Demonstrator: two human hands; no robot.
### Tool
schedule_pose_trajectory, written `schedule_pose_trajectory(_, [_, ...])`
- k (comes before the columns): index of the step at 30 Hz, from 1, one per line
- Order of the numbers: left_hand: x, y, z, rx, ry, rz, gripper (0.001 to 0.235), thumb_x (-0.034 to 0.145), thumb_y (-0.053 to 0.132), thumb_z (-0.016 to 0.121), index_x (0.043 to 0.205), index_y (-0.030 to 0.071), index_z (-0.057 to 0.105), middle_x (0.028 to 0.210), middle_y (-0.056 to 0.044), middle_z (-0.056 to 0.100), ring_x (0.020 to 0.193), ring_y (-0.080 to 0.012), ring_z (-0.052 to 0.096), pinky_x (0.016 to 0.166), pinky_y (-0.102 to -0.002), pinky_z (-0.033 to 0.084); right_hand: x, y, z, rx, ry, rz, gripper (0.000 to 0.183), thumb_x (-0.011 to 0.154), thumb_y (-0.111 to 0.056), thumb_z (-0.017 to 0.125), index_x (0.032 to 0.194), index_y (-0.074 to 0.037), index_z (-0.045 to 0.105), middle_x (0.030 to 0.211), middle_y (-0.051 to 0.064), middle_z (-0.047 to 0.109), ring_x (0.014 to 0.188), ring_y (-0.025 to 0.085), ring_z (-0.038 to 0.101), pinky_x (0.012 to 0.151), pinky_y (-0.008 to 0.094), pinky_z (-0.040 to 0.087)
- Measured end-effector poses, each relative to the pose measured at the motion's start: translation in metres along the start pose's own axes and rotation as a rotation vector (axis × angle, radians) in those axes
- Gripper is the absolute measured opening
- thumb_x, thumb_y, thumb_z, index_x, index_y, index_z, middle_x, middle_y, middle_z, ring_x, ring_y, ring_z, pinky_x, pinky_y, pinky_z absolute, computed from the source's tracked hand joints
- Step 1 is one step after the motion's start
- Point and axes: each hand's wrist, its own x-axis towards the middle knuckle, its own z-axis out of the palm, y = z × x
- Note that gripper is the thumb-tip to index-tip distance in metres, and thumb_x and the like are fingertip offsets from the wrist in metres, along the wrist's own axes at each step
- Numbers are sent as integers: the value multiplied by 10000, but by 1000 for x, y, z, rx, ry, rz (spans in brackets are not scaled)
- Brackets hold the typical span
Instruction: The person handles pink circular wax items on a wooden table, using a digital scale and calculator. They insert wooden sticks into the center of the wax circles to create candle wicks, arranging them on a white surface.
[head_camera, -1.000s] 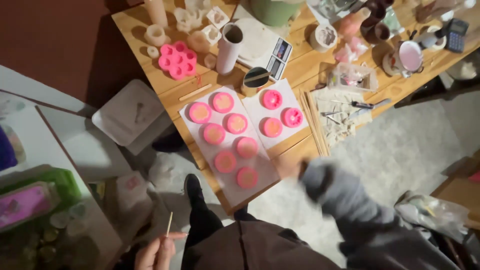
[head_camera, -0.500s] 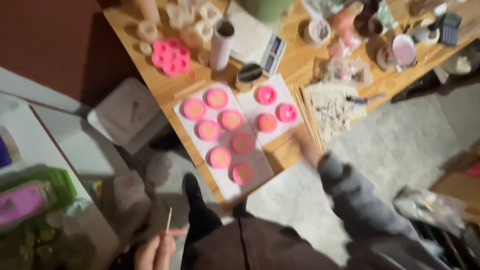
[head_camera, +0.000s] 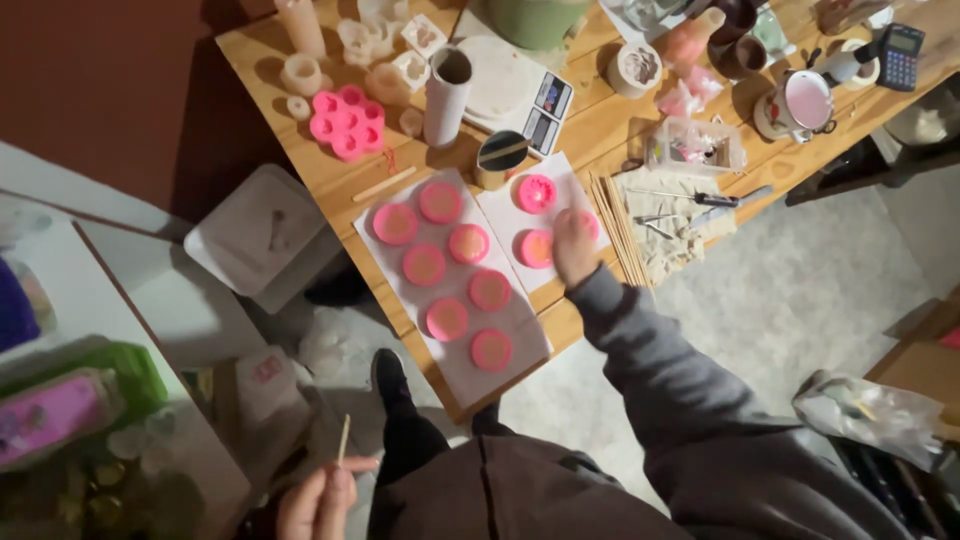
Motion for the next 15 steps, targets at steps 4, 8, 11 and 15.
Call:
schedule_pose_trajectory(4, [0,-23,-16,78,-11,61,403,1002,244,534,905,-10,831,507,61,432,451,-59,364,449,-205,331,-8,-62,46,548,-1155,436,581,965,-70,640,1490,43,419,1427,135,558,1195,218,596,1011,339,527])
schedule_pose_trajectory(8, [-2,-24,-20,145,37,35,361,994,174,509,923,24,830,523,63,415,466,-68,338,437,-213,316,100,-114,93,508,-202,532,242,868,-134,760,794,60,635,701,129,602,556,192,491,439,364,431])
schedule_pose_trajectory(11, [3,0,-10,193,116,-72,448,970,319,553,809,27,853,439,36,424,410,-99,379,425,-252,344,24,-296,79,60,-1870,-86,553,1023,-447,496,1346,-9,593,1272,91,667,1112,228,609,1000,312,498])
schedule_pose_trajectory(15, [-1,1,-18,128,94,-89,388,1005,209,537,897,-22,830,497,24,435,463,-91,357,462,-254,343,89,-259,89,28,-195,-498,517,694,203,495,1140,-20,632,1161,103,646,1080,264,641,955,366,535])
